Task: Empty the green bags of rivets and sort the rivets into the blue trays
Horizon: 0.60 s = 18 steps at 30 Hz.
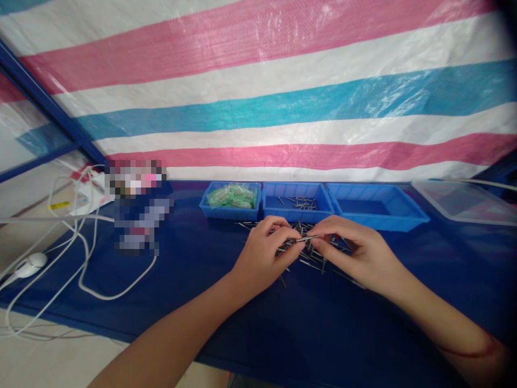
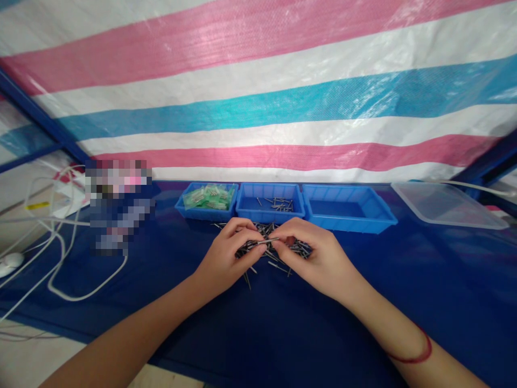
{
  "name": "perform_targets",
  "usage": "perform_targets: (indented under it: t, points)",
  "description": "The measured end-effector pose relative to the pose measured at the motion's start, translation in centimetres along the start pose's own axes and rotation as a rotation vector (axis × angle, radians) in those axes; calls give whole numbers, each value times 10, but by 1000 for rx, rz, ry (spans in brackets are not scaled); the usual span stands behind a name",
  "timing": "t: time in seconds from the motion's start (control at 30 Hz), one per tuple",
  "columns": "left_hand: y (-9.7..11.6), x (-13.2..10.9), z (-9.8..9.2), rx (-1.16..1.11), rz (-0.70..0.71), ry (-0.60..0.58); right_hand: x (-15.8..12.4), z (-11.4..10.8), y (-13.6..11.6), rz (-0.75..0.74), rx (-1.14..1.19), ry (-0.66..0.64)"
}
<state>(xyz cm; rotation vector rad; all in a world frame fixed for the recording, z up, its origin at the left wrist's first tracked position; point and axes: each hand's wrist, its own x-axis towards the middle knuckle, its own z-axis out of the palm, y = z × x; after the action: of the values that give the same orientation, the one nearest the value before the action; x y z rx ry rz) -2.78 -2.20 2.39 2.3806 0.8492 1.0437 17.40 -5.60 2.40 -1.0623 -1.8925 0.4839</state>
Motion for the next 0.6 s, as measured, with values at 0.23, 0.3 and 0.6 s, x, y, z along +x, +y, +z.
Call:
perform_targets:
  t: [0.23,0.3,0.6]
  points:
    - [2,1,-2,56,-90,42,4,-4,7,-177,-345,17]
    - [0,2,-2,132,-166,41,9,-6,12,-162,-430,114]
    - [-6,0,-5,352,-67,-180,20,-9,30,-10,-796,247]
